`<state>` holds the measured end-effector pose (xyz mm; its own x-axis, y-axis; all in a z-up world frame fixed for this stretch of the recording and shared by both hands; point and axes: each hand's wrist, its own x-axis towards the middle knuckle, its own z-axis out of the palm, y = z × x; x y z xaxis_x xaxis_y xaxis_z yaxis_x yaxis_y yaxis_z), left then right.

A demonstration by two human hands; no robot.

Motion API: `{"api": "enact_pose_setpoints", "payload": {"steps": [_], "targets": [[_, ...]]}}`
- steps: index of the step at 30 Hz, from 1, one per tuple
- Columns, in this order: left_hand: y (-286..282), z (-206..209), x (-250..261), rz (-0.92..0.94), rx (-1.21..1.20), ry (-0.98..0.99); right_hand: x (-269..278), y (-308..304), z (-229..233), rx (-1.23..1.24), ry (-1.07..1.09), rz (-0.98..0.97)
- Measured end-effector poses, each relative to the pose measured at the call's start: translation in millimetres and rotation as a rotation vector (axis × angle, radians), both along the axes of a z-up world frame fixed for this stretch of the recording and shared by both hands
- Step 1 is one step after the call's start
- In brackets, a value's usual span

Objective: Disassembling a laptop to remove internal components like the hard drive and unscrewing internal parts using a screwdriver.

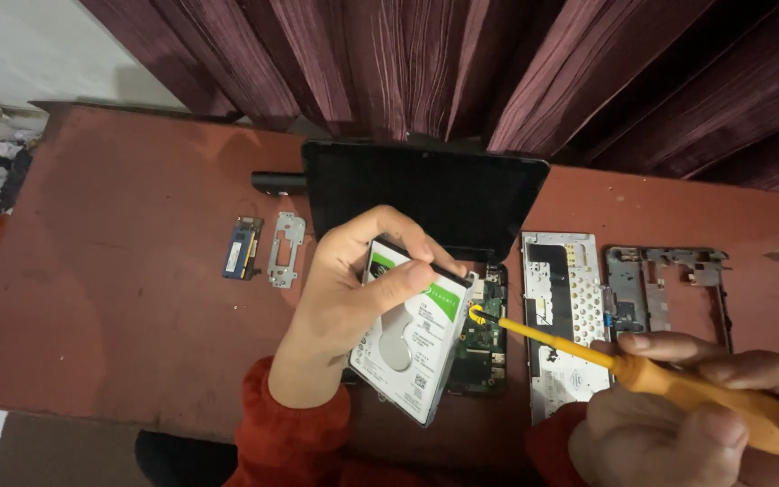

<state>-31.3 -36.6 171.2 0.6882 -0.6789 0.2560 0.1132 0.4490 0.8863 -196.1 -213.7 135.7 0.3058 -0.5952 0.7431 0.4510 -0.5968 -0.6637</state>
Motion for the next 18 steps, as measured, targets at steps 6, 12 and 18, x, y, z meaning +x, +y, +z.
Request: {"api": "enact_pose_setpoints", "payload": {"steps": [6,12,18], "targets": [[-1.1,-0.4,1.1,0.028,0.046,0.003,0.7,1.5,0.8,-0.106,0.057,-0.063],[-3.1,1.9,0.6,0.064,0.052,-0.002,7.6,13.0,13.1,-0.133,0.092,-0.121],[-5.0,-3.9,4.6,0.079,0.082,-0.060,8.1,7.3,1.4,-0.028,-0.036,-0.039]]}}
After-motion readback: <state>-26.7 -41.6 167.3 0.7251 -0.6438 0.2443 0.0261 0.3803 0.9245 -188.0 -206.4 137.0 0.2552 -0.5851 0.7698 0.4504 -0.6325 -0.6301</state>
